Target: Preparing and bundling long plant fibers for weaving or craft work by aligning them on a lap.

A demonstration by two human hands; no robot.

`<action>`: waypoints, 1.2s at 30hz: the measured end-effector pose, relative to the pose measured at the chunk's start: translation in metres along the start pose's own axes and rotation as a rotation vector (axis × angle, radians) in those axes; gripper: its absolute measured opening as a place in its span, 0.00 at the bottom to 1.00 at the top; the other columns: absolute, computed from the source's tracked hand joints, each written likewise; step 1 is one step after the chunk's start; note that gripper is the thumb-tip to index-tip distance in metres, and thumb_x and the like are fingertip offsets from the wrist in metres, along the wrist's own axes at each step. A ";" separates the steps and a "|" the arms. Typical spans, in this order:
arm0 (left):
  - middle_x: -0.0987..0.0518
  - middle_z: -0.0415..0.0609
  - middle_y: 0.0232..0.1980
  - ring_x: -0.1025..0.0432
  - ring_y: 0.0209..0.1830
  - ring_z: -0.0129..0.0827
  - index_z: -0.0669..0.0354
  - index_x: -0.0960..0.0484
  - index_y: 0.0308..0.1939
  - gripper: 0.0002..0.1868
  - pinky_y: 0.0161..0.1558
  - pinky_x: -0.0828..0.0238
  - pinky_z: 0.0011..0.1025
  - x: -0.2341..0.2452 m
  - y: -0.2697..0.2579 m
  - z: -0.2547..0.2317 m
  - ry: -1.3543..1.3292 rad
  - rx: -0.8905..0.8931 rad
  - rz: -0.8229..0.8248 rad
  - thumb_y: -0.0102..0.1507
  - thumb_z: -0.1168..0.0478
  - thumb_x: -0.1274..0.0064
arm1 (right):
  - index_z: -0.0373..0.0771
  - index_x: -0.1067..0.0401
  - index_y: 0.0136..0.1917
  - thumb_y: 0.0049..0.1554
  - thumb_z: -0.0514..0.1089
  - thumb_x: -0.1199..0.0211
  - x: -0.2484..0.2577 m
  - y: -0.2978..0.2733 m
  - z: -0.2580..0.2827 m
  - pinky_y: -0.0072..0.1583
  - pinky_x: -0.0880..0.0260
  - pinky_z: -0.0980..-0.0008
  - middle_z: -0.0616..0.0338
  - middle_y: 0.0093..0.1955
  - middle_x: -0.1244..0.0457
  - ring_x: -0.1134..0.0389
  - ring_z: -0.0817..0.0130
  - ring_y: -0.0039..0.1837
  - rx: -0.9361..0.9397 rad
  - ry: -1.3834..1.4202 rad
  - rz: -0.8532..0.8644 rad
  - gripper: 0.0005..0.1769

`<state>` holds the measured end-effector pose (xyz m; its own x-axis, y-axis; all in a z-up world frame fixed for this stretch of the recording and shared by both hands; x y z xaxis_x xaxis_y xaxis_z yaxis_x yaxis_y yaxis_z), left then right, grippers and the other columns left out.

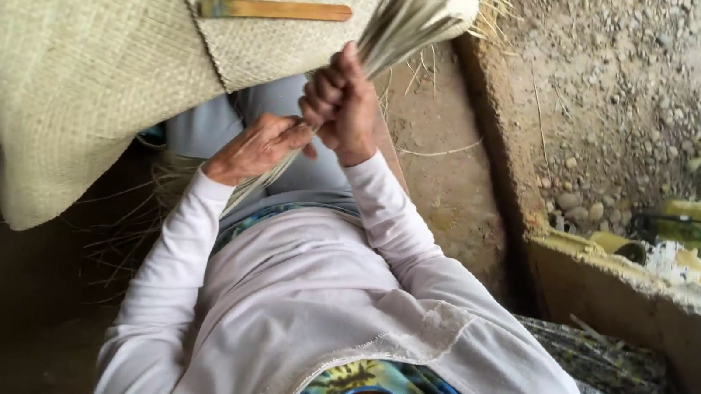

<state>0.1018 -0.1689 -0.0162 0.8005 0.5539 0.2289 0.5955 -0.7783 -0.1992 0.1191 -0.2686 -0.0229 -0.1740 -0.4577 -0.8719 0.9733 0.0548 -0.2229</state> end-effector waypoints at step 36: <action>0.47 0.38 0.16 0.48 0.10 0.19 0.62 0.33 0.29 0.16 0.14 0.45 0.18 0.074 -0.064 0.103 -1.062 -0.196 -0.914 0.66 0.54 0.64 | 0.43 0.33 0.57 0.55 0.45 0.43 0.011 0.104 0.006 0.51 0.41 0.64 0.59 0.50 0.40 0.41 0.59 0.56 0.820 -2.087 0.312 0.16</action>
<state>0.1301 -0.0473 -0.0840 -0.1348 0.7653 -0.6294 0.9756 -0.0085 -0.2192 0.2192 -0.2735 -0.0530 -0.2373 -0.5319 0.8129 0.8580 0.2777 0.4321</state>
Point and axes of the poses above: each hand's wrist, its own y-axis towards the middle knuckle, its own x-axis out of the back of the hand, z = x × y, the point moved 5 cm from there along y, towards the middle knuckle
